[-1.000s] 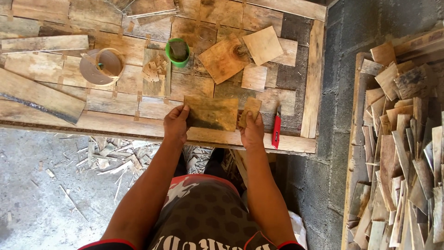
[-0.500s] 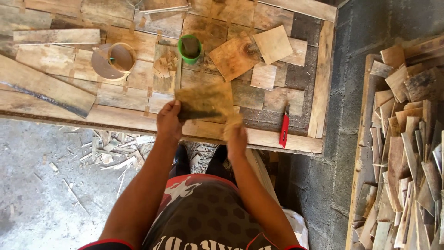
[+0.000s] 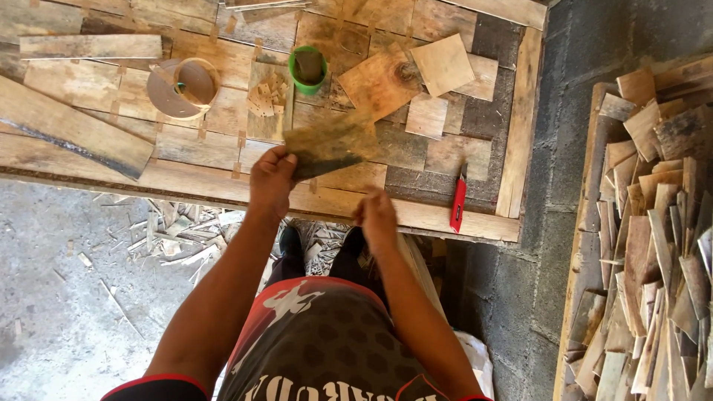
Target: The recorder sorts and organizes various thin wood panels and scrap wood pieces on a workbench to assemble a pattern.
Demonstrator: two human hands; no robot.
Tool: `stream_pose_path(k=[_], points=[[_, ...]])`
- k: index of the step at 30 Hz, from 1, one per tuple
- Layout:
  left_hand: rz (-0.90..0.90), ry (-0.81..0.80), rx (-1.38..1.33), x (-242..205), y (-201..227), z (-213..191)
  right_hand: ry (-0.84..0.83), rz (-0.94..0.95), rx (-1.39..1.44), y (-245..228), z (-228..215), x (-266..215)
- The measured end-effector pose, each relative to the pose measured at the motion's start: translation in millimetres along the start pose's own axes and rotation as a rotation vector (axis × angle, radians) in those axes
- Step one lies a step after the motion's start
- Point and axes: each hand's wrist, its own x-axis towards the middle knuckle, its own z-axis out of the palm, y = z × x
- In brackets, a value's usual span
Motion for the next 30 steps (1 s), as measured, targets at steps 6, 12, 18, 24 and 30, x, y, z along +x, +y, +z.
stream_pose_path(k=[6,12,18,24,30], points=[[0.706,-0.345,0.936,-92,14,68,-0.352,-0.063,0.810,-35,-61,3],[1.120,-0.655,1.193,-110,-20,90,-0.167,-0.057,0.438,-31,-100,16],[0.774,-0.225,0.954,-91,-34,117,-0.096,-0.235,0.087,-36,-148,41],[0.089,-0.118,0.315,-27,-89,109,-0.183,-0.115,-0.368,-77,-170,37],[-0.156,0.134,0.074,-23,-103,112,-0.124,-0.103,-0.162,-58,-187,68]])
